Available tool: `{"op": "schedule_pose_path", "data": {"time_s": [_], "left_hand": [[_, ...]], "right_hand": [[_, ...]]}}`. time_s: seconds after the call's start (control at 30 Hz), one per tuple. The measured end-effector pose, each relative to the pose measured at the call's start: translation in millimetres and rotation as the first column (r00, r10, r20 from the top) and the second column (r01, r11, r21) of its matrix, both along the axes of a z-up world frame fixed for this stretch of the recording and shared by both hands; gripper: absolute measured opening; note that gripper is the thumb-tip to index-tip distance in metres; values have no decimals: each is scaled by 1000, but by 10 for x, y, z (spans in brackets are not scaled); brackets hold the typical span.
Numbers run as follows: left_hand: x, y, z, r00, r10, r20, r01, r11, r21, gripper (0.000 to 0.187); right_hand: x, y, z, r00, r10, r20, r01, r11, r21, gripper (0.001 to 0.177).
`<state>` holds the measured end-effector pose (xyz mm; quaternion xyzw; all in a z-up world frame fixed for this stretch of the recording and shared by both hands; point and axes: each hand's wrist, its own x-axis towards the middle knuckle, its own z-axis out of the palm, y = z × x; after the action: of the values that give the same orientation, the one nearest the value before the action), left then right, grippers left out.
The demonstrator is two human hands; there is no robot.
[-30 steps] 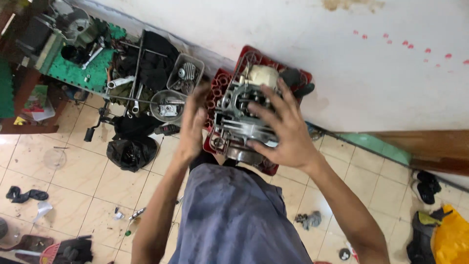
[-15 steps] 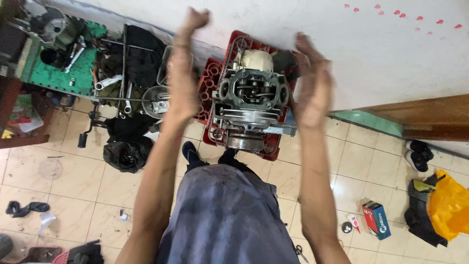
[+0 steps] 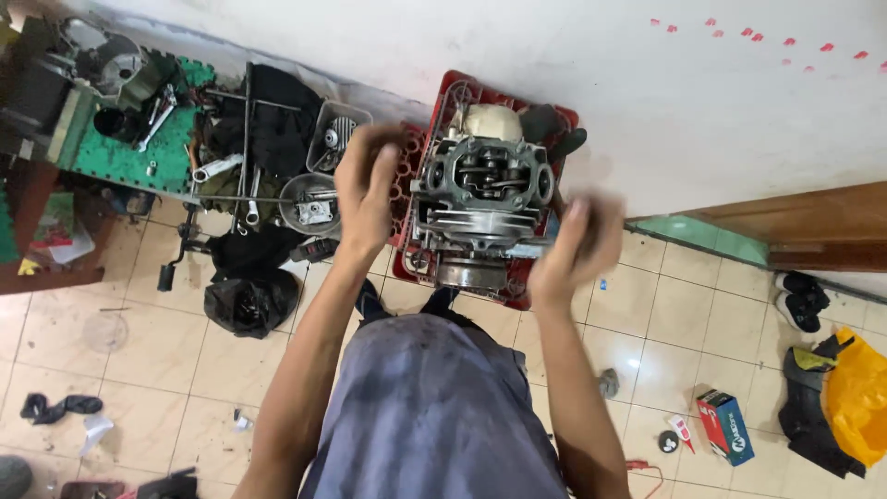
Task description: The person works on a disassembled engine block placed on a red crate. They use a green rubber mallet to tap parts of the engine and later switch to a black rubber mallet to strike the cylinder head area. The person also uses their hands to adjust and hold the engine components during the process.
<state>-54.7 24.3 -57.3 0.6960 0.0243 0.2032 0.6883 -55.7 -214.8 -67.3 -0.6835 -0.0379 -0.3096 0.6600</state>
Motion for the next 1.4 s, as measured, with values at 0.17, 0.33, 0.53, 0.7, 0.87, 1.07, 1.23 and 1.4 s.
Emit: {"op": "schedule_pose_path", "data": {"time_s": [0.17, 0.33, 0.53, 0.7, 0.87, 1.07, 1.23, 1.4], "left_hand": [[-166, -46, -190, 997, 40, 59, -48, 988, 147, 19], [-272, -155, -361, 995, 54, 85, -71, 975, 212, 16], [-449, -260, -638, 986, -5, -166, 11, 999, 38, 25], [-559, -281, -863, 920, -104, -377, 90, 994, -54, 33], [-637, -283, -1076, 871, -176, -458, 135, 983, -122, 32], [-699, -269, -1121, 855, -282, -436, 237, 959, -155, 28], [-745, -263, -1216, 801, -337, -495, 348, 935, -74, 27], [-738, -275, -1283, 775, -400, -489, 392, 912, -125, 26]], "right_hand": [[-746, 406, 100, 922, 239, -305, -337, 883, -327, 32], [-676, 511, 195, 848, 90, -523, -354, 830, -431, 48], [-608, 586, 151, 946, 79, -314, -279, 692, -666, 34], [-659, 681, 124, 871, 131, -473, -310, 894, -325, 25], [-776, 767, -8, 847, 258, -465, -301, 954, -20, 28], [-928, 810, -218, 777, 480, -407, -256, 832, 493, 46], [-910, 742, -273, 831, 370, -416, -311, 928, 205, 44], [-877, 653, -235, 730, 524, -439, -236, 796, 557, 23]]}}
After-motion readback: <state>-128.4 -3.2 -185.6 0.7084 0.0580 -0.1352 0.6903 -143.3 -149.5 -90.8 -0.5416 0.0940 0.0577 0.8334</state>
